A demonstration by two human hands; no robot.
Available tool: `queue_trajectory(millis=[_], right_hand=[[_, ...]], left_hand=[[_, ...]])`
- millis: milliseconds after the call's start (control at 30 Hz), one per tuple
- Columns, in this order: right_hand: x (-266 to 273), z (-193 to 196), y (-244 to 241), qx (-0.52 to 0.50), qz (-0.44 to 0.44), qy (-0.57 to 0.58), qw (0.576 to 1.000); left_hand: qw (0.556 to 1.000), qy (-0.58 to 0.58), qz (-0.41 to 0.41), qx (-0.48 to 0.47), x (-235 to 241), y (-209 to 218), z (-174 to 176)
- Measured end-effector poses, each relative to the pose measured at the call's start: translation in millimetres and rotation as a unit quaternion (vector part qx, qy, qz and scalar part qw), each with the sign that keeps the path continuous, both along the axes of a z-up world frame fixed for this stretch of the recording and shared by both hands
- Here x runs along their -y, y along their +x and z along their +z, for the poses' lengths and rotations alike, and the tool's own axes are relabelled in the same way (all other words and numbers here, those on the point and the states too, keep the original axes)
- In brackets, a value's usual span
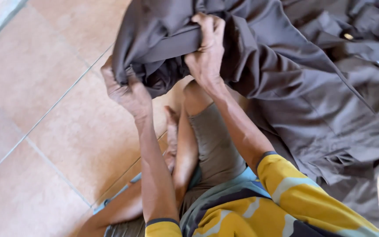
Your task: The person sits cross-legged on a tiled floor and folds brown trousers by hand. They unfold each pair, align the legs, fold the garment in half lengthwise, then fold it into a compact rectangle, and place it on a growing stack to the left.
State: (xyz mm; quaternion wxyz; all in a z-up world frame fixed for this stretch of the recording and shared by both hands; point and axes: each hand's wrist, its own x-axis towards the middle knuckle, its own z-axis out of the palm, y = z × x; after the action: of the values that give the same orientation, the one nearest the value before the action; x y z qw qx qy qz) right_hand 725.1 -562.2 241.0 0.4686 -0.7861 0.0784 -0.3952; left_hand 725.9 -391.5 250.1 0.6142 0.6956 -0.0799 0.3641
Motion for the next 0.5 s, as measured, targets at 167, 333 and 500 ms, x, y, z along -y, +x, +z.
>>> queue_trajectory(millis=[167, 333, 500], right_hand=[[-93, -28, 46, -0.183, 0.248, -0.038, 0.95], [-120, -88, 66, -0.328, 0.37, -0.241, 0.835], [-90, -97, 86, -0.582, 0.171, -0.249, 0.755]], left_hand=[[0.98, 0.021, 0.158, -0.121, -118, -5, -50], [0.865, 0.185, 0.348, -0.309, -230, -42, -260], [0.76, 0.267, 0.322, -0.498, -177, -106, -297]])
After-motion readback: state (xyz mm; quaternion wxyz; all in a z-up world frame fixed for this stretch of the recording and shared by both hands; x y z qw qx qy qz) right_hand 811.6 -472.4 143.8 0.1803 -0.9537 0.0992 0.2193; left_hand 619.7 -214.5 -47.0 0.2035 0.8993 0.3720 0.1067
